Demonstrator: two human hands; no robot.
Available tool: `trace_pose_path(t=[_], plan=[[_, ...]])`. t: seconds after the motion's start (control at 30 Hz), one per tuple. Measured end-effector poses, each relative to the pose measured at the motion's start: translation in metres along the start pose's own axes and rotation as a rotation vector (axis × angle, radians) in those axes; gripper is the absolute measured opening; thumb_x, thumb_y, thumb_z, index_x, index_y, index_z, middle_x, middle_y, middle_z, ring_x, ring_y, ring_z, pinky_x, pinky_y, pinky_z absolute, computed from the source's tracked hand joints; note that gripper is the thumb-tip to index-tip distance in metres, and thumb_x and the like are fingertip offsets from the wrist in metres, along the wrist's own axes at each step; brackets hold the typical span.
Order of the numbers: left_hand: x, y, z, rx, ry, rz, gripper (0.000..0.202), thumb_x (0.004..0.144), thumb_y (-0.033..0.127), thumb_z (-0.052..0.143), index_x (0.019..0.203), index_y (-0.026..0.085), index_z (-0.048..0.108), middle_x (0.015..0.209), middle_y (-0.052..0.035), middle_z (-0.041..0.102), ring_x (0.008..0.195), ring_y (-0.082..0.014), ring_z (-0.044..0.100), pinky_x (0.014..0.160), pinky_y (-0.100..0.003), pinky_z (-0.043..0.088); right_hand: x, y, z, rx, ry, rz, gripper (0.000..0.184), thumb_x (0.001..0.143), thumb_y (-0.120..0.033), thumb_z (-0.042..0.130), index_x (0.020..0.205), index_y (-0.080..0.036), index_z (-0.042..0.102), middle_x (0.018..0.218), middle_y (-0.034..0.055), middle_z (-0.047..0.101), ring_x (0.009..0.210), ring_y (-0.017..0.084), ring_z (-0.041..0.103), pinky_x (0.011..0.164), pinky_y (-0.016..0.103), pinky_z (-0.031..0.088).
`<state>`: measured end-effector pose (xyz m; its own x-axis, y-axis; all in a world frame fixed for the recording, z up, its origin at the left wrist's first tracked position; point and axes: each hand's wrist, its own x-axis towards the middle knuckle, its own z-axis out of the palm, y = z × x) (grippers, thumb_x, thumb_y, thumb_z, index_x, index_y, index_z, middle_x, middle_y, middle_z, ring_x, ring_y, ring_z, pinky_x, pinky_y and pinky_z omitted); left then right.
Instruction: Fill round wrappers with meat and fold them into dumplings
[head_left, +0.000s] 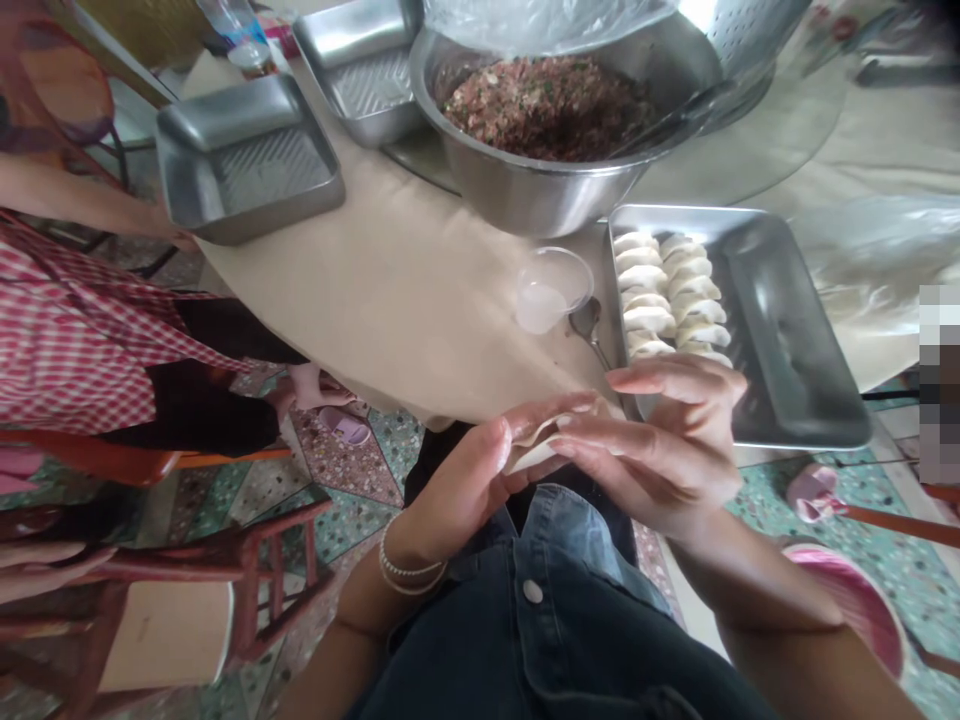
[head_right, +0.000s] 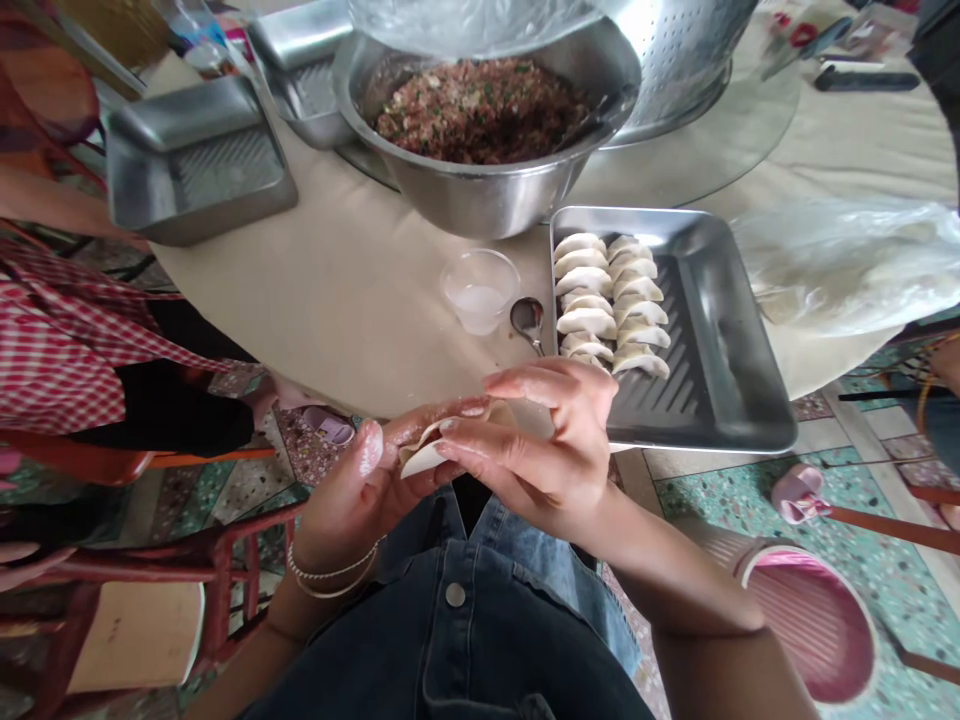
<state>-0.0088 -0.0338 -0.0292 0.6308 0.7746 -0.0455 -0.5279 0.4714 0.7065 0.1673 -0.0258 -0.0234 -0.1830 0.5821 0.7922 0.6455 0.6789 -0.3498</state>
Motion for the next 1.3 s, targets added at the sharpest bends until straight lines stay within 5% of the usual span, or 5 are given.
trace_pose_path(t=[0.33, 0.6, 0.9, 1.07, 1.3], plan=[[0.01, 0.001, 0.005, -0.244, 0.134, -0.095, 0.055, 0.095, 0.056, 0.036, 0.137, 0.024, 0.05, 0.142, -0.0092, 0.054, 0.135, -0.0287, 0.046, 0.114, -0.048, 0.034, 0.005, -0.004, 0.001, -0.05, 0.013, 0.01, 0.009, 0.083, -0.022, 0.069, 0.09, -0.027, 0.07, 0.091, 0.001, 0.061, 0.093, 0.018, 0.057, 0.077, 0.037, 0.043], [0.012, -0.02, 0.023, -0.119, 0.177, 0.266, 0.058, 0.093, 0.06, 0.03, 0.143, 0.033, 0.042, 0.156, 0.0025, 0.037, 0.148, -0.0211, 0.022, 0.123, -0.041, 0.018, 0.007, -0.007, 0.009, -0.246, 0.076, 0.056, 0.01, 0.082, -0.024, 0.072, 0.091, -0.025, 0.069, 0.086, 0.0007, 0.065, 0.094, 0.02, 0.058, 0.082, 0.04, 0.035], [0.005, -0.019, 0.014, 0.136, 0.192, 0.275, 0.049, 0.095, 0.055, 0.04, 0.133, 0.03, 0.056, 0.144, -0.0032, 0.053, 0.139, -0.0268, 0.041, 0.113, -0.039, 0.038, 0.005, -0.008, 0.004, -0.306, 0.008, -0.028, 0.008, 0.088, -0.032, 0.065, 0.09, -0.024, 0.066, 0.091, 0.0006, 0.064, 0.1, 0.018, 0.056, 0.083, 0.037, 0.034], [0.005, -0.015, 0.014, 0.142, 0.179, 0.281, 0.042, 0.097, 0.049, 0.037, 0.124, 0.03, 0.064, 0.135, -0.0015, 0.061, 0.13, -0.0227, 0.051, 0.107, -0.033, 0.044, 0.009, -0.006, -0.001, -0.208, -0.035, 0.038, 0.03, 0.081, -0.031, 0.073, 0.108, -0.026, 0.063, 0.101, 0.005, 0.06, 0.105, 0.023, 0.054, 0.087, 0.042, 0.038], [0.011, -0.024, 0.018, -0.084, 0.206, 0.229, 0.046, 0.096, 0.048, 0.042, 0.14, 0.037, 0.046, 0.146, 0.0005, 0.05, 0.139, -0.0209, 0.042, 0.117, -0.037, 0.032, 0.011, -0.007, 0.003, -0.175, -0.018, 0.048, 0.005, 0.088, -0.025, 0.063, 0.088, -0.024, 0.067, 0.082, 0.0026, 0.056, 0.094, 0.021, 0.057, 0.081, 0.042, 0.035]])
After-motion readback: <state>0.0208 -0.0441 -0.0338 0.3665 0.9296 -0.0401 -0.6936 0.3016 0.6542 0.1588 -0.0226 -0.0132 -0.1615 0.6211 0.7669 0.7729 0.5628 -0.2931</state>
